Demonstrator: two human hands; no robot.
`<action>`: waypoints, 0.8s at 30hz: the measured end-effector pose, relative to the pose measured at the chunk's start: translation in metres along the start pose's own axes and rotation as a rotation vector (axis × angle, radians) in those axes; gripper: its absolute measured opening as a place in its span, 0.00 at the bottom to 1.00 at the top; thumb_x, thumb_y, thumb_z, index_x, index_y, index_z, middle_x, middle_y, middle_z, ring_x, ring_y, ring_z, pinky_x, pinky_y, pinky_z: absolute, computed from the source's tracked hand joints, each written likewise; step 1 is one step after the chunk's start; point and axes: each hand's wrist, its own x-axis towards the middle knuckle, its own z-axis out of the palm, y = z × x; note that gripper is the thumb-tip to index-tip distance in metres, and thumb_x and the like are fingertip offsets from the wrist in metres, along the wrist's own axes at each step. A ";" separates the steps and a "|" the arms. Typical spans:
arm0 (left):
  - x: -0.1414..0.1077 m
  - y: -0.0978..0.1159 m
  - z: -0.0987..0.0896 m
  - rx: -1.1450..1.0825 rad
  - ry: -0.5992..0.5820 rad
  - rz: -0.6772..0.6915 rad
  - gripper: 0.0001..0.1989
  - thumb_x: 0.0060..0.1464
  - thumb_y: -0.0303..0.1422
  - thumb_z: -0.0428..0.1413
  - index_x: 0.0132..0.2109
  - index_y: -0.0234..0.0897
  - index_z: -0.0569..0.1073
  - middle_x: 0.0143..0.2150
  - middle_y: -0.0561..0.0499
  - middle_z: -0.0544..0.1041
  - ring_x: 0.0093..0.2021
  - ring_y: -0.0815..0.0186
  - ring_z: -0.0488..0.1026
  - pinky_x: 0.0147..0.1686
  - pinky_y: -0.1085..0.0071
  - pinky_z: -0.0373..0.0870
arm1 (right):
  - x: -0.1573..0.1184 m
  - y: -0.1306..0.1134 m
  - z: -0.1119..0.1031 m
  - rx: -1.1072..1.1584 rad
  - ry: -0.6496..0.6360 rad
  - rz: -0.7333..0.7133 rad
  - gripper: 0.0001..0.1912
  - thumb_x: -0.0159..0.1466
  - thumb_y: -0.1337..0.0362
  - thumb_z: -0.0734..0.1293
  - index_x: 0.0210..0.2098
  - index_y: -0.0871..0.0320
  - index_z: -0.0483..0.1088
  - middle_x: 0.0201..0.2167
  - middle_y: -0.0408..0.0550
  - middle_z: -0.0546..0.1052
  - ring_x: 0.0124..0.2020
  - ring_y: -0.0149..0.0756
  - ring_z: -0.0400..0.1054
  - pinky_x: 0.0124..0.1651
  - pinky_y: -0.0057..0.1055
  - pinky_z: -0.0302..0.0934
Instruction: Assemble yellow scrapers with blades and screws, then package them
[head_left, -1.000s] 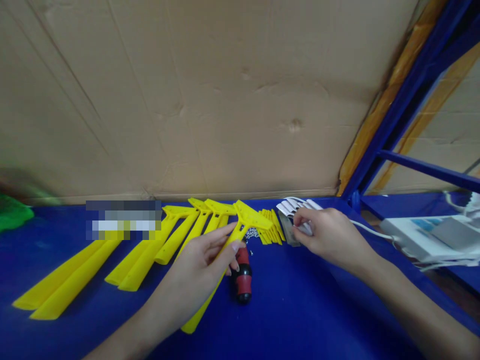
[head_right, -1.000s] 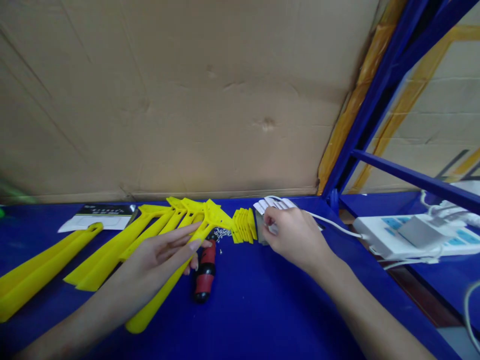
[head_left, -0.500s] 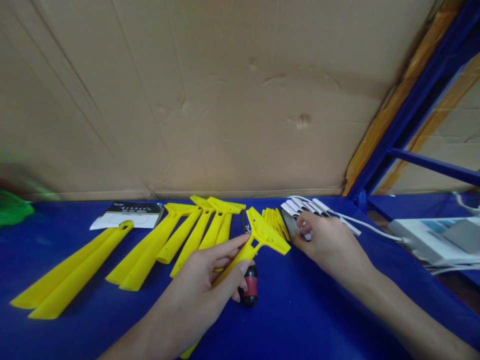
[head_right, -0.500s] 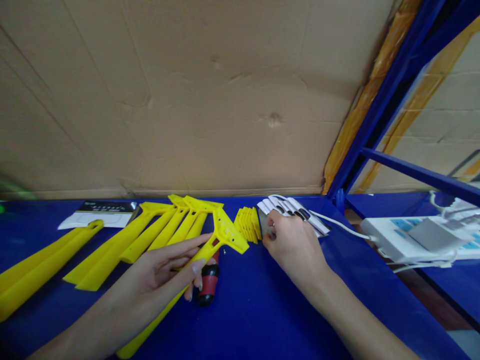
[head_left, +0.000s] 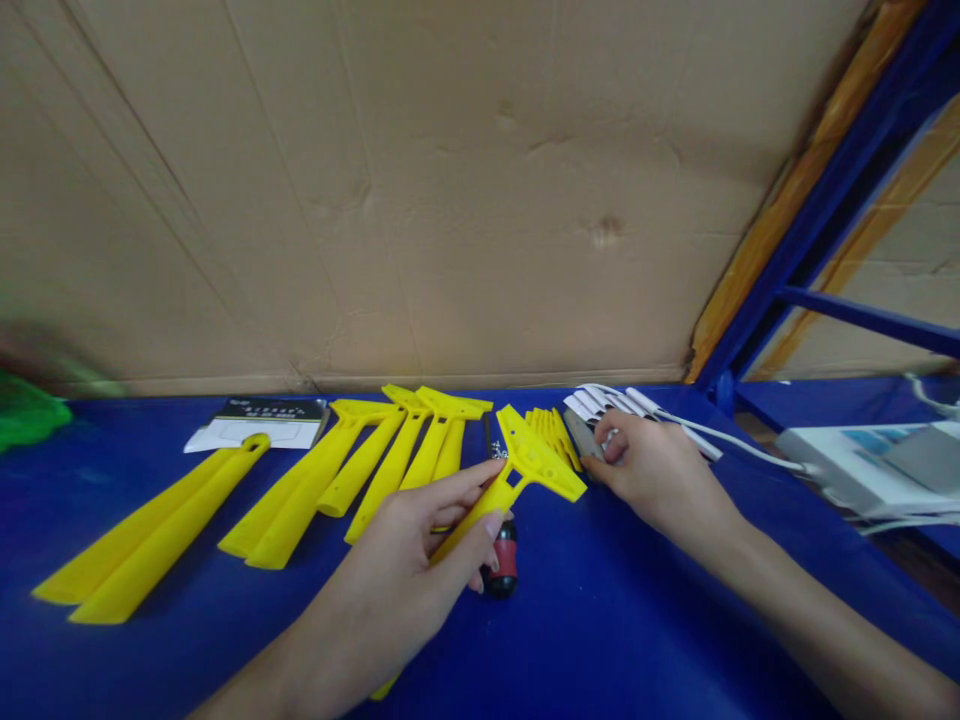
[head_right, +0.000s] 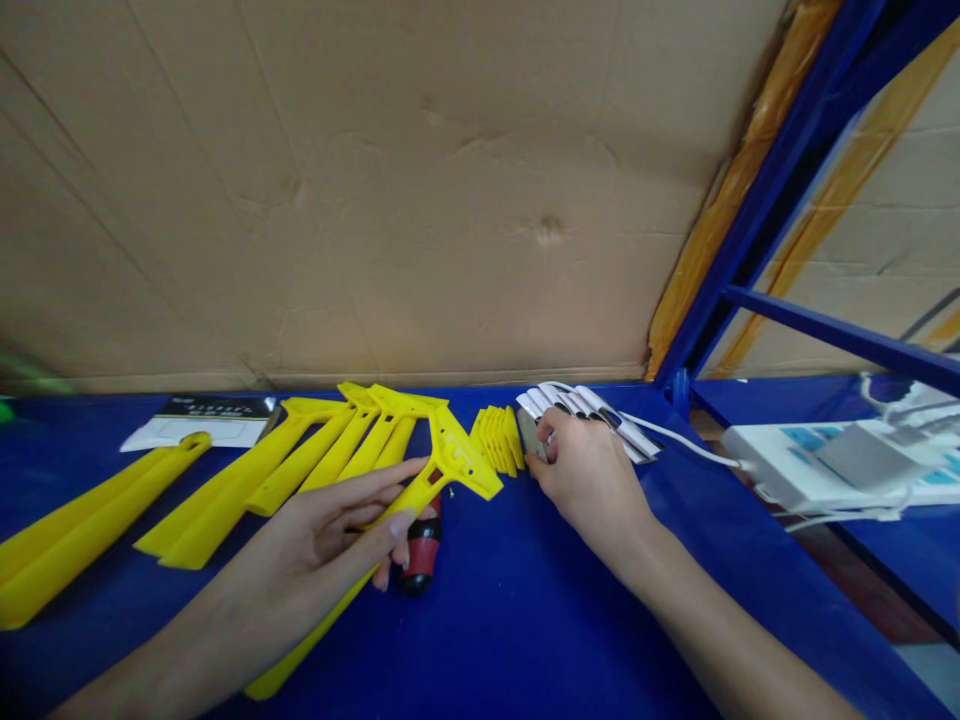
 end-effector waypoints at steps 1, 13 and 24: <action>0.000 0.001 0.000 0.003 0.004 0.012 0.32 0.58 0.40 0.59 0.66 0.30 0.73 0.40 0.44 0.86 0.30 0.66 0.78 0.28 0.71 0.80 | 0.000 0.001 0.000 0.021 0.000 0.003 0.07 0.57 0.69 0.73 0.31 0.53 0.71 0.27 0.44 0.82 0.31 0.44 0.77 0.33 0.33 0.58; 0.002 -0.002 -0.004 0.031 0.015 0.190 0.26 0.58 0.34 0.57 0.62 0.27 0.75 0.35 0.47 0.87 0.27 0.67 0.81 0.24 0.77 0.80 | 0.001 -0.008 -0.019 0.430 -0.073 0.082 0.12 0.56 0.68 0.72 0.40 0.55 0.72 0.21 0.42 0.82 0.22 0.38 0.77 0.24 0.28 0.65; 0.003 0.002 -0.026 0.582 0.176 0.555 0.20 0.59 0.30 0.61 0.58 0.44 0.79 0.50 0.53 0.86 0.47 0.65 0.85 0.48 0.72 0.82 | -0.009 -0.021 -0.018 1.121 -0.100 0.133 0.18 0.51 0.54 0.81 0.37 0.58 0.83 0.23 0.44 0.82 0.21 0.27 0.65 0.24 0.25 0.58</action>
